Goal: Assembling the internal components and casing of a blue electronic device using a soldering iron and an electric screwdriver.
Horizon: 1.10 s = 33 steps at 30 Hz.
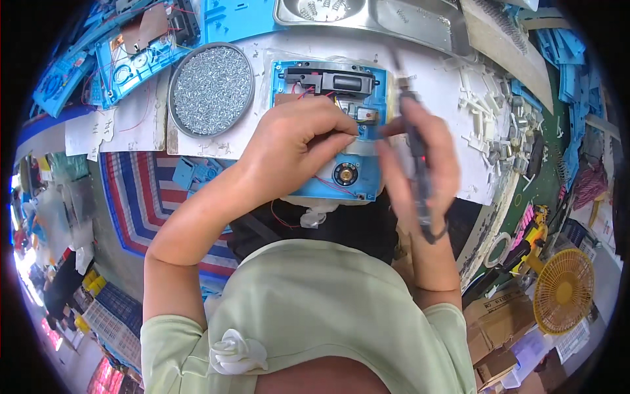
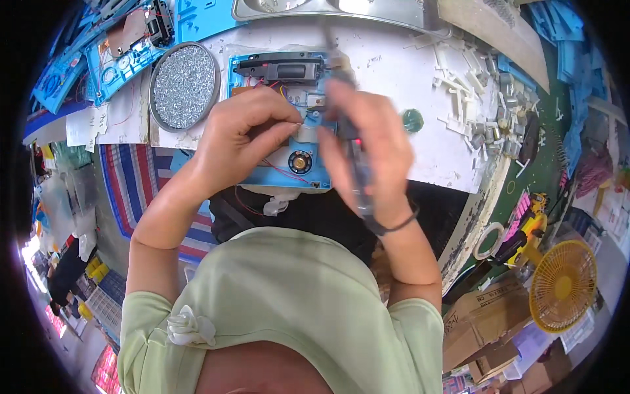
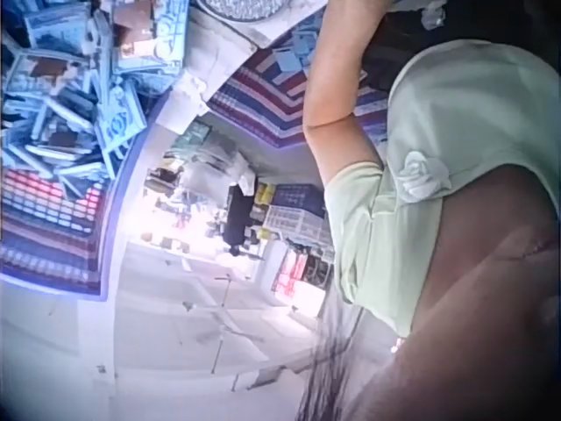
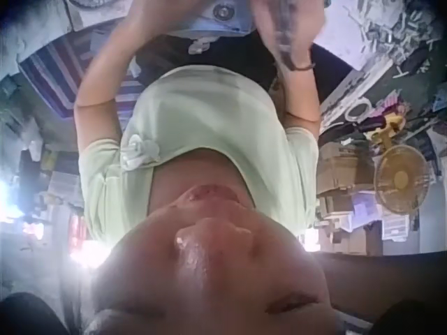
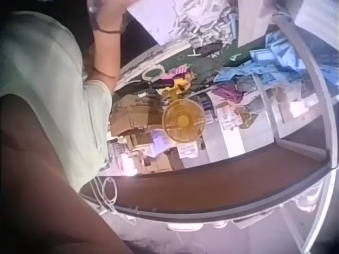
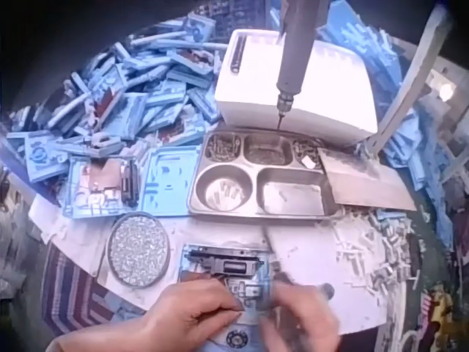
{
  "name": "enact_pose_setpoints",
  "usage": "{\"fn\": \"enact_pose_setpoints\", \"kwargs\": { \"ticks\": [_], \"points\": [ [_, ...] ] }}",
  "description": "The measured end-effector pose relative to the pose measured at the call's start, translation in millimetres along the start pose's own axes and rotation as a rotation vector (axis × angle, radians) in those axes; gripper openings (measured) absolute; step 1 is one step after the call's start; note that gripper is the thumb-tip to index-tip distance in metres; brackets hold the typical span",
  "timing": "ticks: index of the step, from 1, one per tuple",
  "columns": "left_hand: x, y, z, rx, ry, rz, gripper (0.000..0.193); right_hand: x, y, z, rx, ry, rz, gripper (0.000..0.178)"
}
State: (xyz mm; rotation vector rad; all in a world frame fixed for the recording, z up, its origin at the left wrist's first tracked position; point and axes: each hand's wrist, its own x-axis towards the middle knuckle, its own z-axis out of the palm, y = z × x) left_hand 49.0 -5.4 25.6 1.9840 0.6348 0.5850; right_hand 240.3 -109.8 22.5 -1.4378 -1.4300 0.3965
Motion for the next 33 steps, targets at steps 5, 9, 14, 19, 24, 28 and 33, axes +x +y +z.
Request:
{"fn": "enact_pose_setpoints", "kwargs": {
  "ticks": [5,9,14,19,24,28,33],
  "points": [
    [-9,7,-6,0.115,-0.015,0.018,0.012,-20,-8,-56,0.190,0.143,0.132,0.036],
    [-14,9,-3,0.145,-0.067,0.012,0.012,-41,-2,-75,0.510,-0.062,0.147,0.030],
    [-14,5,-2,0.138,-0.033,0.039,0.012,-44,5,-65,0.456,-0.213,0.103,0.026],
    [-4,6,-3,0.126,-0.039,0.047,0.012,-40,6,-61,0.448,-0.157,0.101,0.024],
    [-8,5,2,0.266,-0.149,0.182,0.015,-38,7,-65,0.443,-0.196,0.104,0.023],
    [-11,3,0,0.252,-0.131,0.159,0.018,-37,7,-61,0.427,-0.220,0.097,0.022],
    [-12,4,3,0.293,-0.110,0.172,0.019,-33,9,-57,0.399,-0.241,0.075,0.022]
  ]
}}
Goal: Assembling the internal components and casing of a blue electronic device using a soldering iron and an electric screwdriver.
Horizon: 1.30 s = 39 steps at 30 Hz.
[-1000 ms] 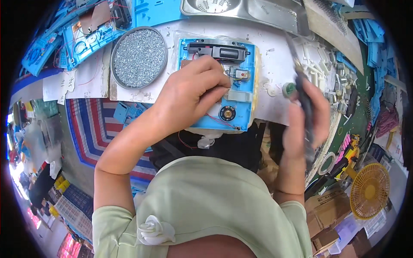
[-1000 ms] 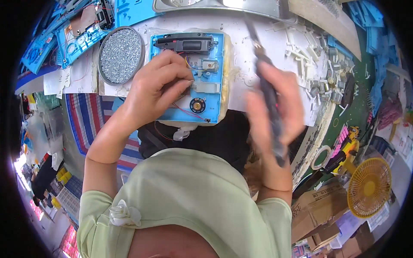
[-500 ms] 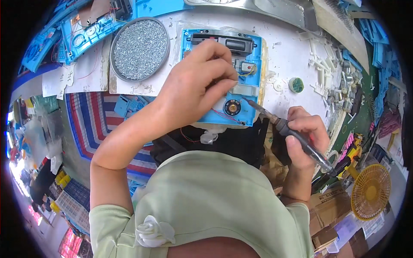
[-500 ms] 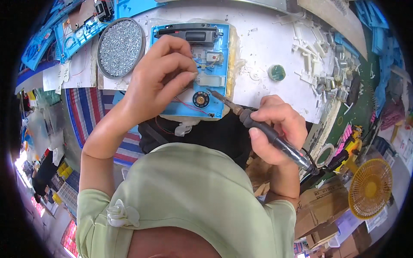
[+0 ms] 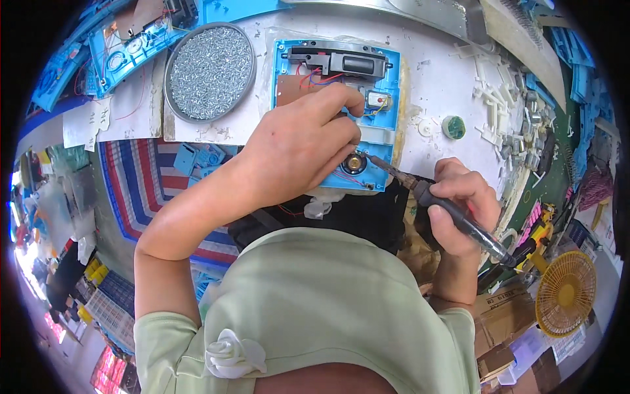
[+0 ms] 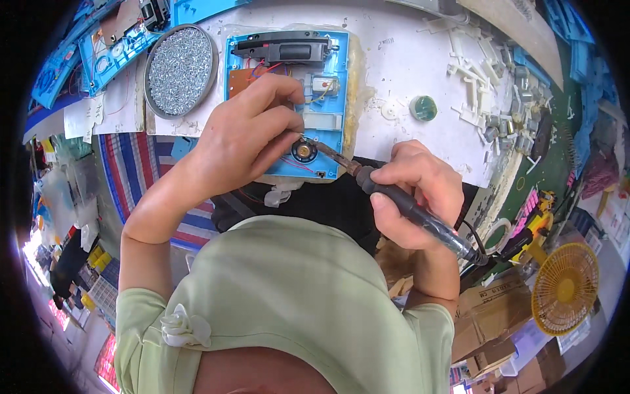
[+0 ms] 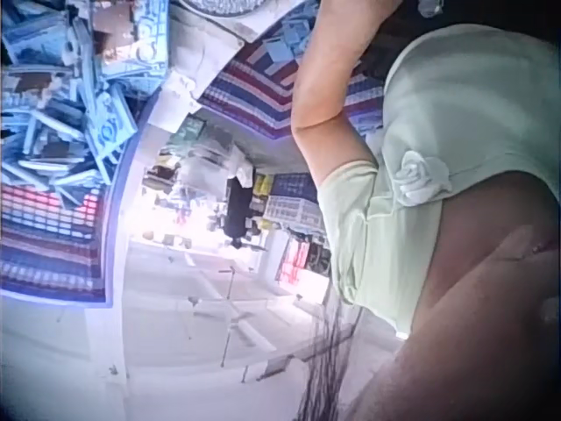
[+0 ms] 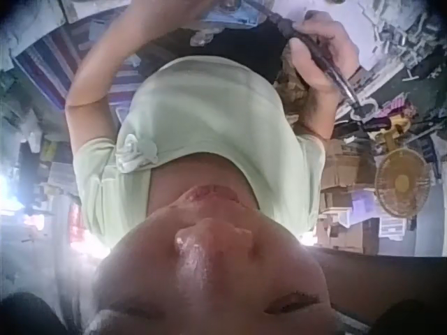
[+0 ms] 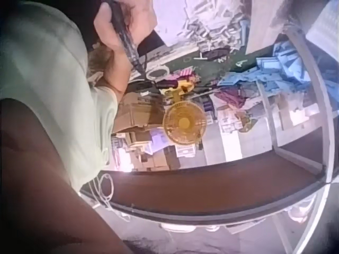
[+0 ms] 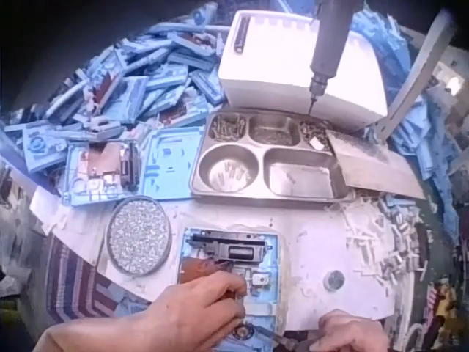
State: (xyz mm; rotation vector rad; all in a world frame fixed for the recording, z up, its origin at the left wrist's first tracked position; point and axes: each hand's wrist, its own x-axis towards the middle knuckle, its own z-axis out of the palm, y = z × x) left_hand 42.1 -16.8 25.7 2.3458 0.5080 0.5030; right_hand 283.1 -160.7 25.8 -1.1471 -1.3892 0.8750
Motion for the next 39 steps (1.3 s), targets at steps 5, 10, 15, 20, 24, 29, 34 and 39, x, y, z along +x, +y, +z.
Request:
{"fn": "enact_pose_setpoints", "kwargs": {
  "ticks": [5,10,15,20,24,29,34,39],
  "points": [
    [-1,-1,1,0.015,0.014,0.007,0.019,1,1,3,-0.042,-0.005,0.010,0.024],
    [-2,-1,1,0.039,0.017,0.012,0.020,4,1,3,-0.044,-0.036,0.006,0.025],
    [-2,-2,3,0.047,0.017,0.025,0.022,5,3,3,-0.063,-0.048,-0.013,0.026],
    [-2,-3,3,0.052,0.008,0.032,0.021,6,-16,2,0.030,0.017,0.315,0.020],
    [0,-2,2,0.069,-0.002,0.037,0.021,0,-24,2,0.156,0.143,0.551,0.019],
    [0,-2,1,0.076,-0.003,0.044,0.021,-5,-25,0,0.157,0.150,0.480,0.019],
    [0,-2,0,0.050,-0.004,0.029,0.021,-5,-24,1,0.135,0.145,0.460,0.021],
    [-2,-6,-2,-0.085,0.007,-0.019,0.017,-10,-18,-8,0.123,0.133,0.354,0.023]
  ]
}}
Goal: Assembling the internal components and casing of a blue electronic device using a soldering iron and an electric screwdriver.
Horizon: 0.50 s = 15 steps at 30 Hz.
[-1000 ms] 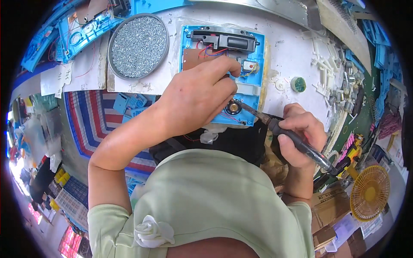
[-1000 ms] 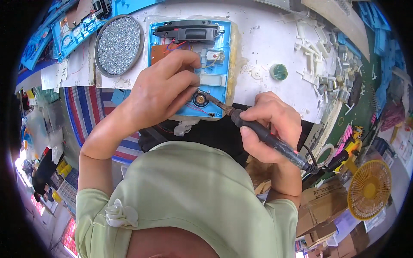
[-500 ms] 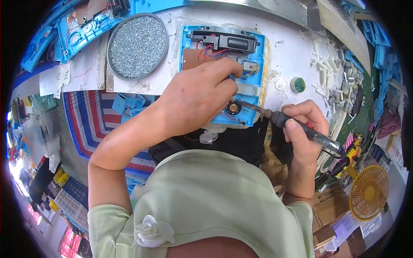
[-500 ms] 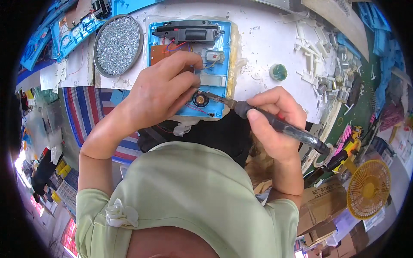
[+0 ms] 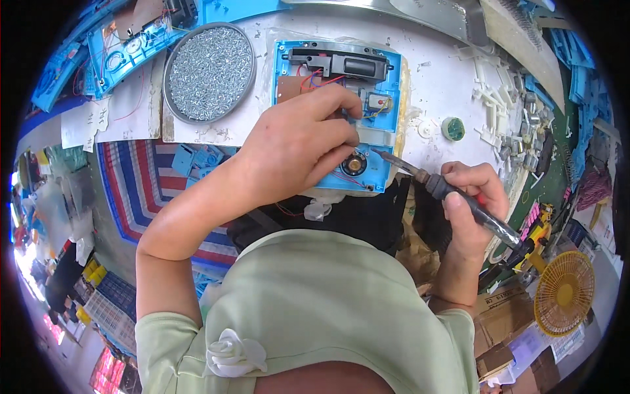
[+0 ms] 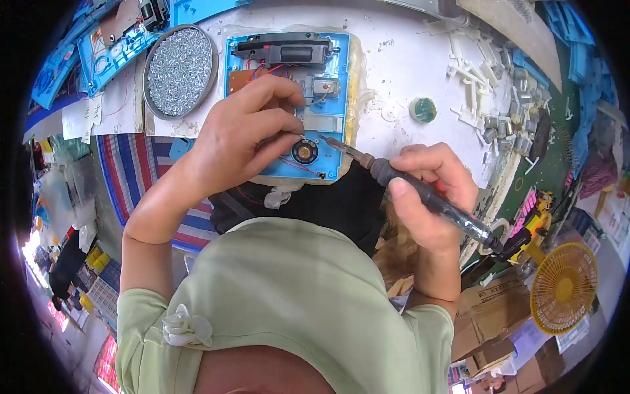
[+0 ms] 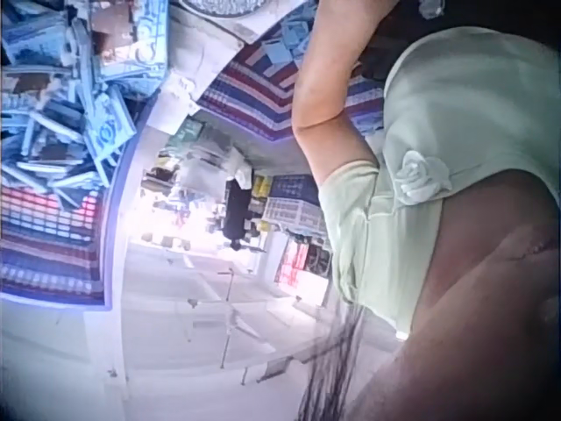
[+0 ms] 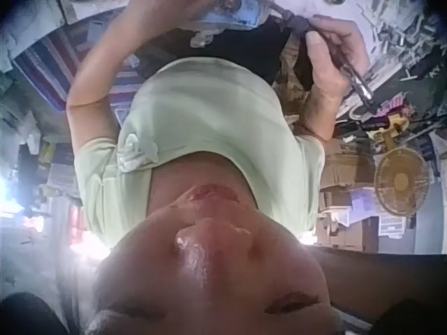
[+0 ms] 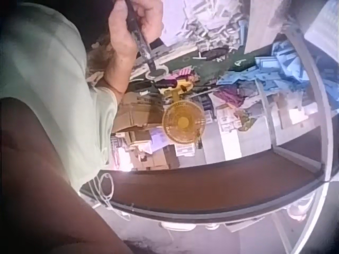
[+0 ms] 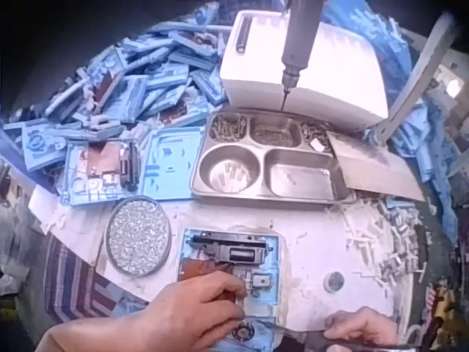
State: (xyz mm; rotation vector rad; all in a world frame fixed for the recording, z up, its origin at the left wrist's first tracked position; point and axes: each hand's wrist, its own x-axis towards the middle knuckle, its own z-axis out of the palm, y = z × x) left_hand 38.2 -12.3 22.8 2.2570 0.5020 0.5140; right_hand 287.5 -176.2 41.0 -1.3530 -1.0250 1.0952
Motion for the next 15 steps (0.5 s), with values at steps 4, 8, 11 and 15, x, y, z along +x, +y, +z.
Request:
{"fn": "enact_pose_setpoints", "kwargs": {
  "ticks": [4,8,11,15],
  "points": [
    [1.9,2.4,1.5,-0.004,0.016,0.011,0.016,-0.6,-0.9,0.7,0.010,0.064,-0.039,0.023],
    [2.3,2.3,4.1,0.077,0.006,0.078,0.020,-0.6,2.0,-1.0,0.016,0.058,-0.087,0.022],
    [1.7,4.4,5.1,0.123,-0.001,0.102,0.022,-2.9,2.1,-3.0,0.042,-0.008,-0.079,0.021],
    [2.9,3.7,6.0,0.156,-0.016,0.115,0.023,1.0,3.1,5.0,0.018,-0.058,-0.126,0.022]
  ]
}}
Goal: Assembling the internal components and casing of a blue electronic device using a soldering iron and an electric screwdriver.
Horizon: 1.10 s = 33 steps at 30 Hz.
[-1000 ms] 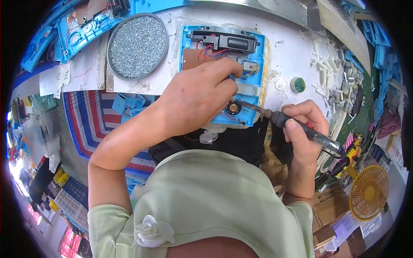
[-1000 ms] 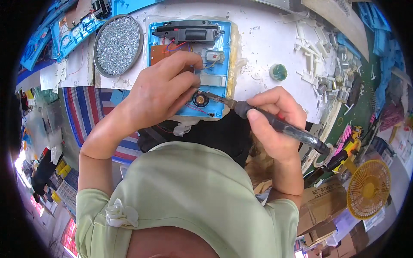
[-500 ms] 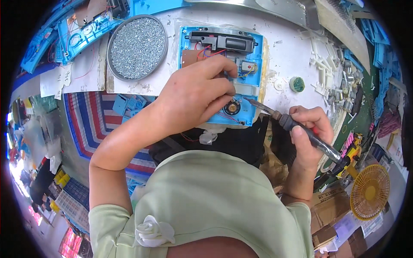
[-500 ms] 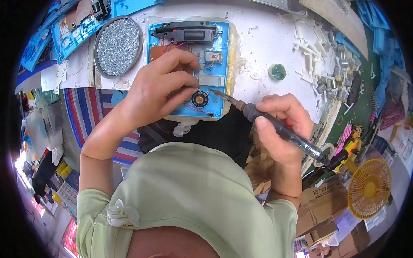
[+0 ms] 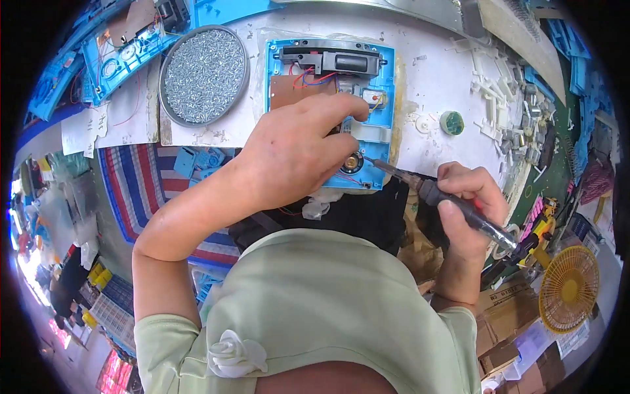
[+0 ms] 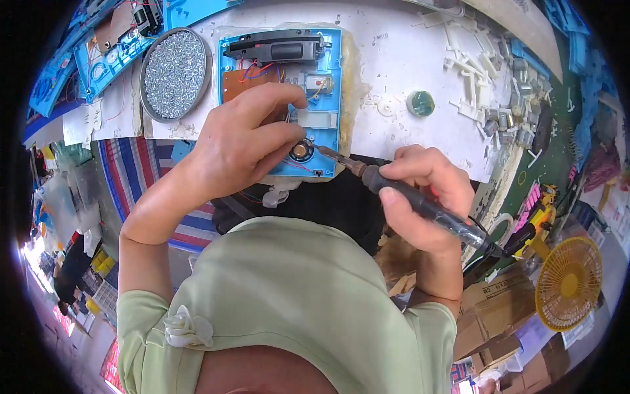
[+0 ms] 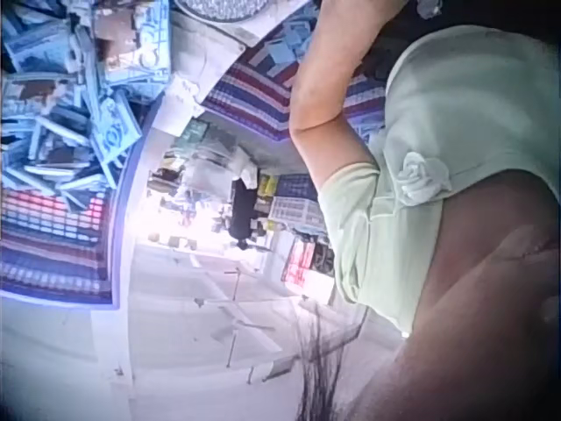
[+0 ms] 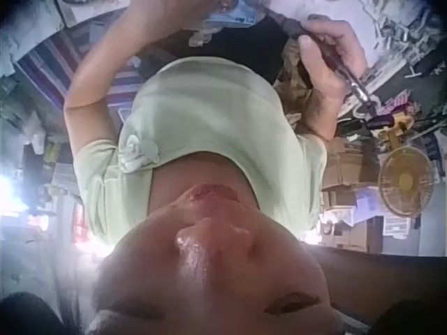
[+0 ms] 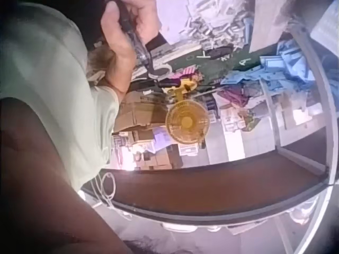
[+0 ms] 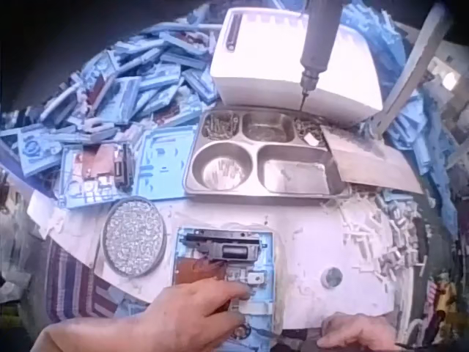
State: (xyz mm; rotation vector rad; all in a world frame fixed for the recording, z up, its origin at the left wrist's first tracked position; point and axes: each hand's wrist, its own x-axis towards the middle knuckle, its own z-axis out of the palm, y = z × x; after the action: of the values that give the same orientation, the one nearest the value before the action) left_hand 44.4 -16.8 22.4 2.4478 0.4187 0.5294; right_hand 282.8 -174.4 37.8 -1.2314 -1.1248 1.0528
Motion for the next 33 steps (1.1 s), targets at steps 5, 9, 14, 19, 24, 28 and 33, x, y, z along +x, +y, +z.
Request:
{"fn": "enact_pose_setpoints", "kwargs": {
  "ticks": [5,9,14,19,24,28,33],
  "points": [
    [0,2,-3,0.030,-0.044,-0.006,0.024,4,1,3,-0.064,-0.035,-0.042,0.022],
    [0,1,-3,0.026,-0.036,0.014,0.027,5,-1,3,-0.123,-0.049,-0.041,0.023],
    [0,0,-3,0.042,-0.046,0.044,0.030,7,-2,2,-0.195,-0.077,-0.059,0.026],
    [-1,0,-2,0.047,-0.045,0.033,0.024,19,-14,11,-0.441,-0.139,-0.281,0.028],
    [-2,-1,-3,0.039,-0.053,0.043,0.030,16,-22,14,-0.496,-0.170,-0.325,0.028],
    [-1,-2,-2,0.047,-0.044,0.061,0.030,12,-21,6,-0.465,-0.185,-0.302,0.026],
    [0,-3,-4,0.064,-0.058,0.075,0.028,10,-18,3,-0.425,-0.111,-0.286,0.030]
  ]
}}
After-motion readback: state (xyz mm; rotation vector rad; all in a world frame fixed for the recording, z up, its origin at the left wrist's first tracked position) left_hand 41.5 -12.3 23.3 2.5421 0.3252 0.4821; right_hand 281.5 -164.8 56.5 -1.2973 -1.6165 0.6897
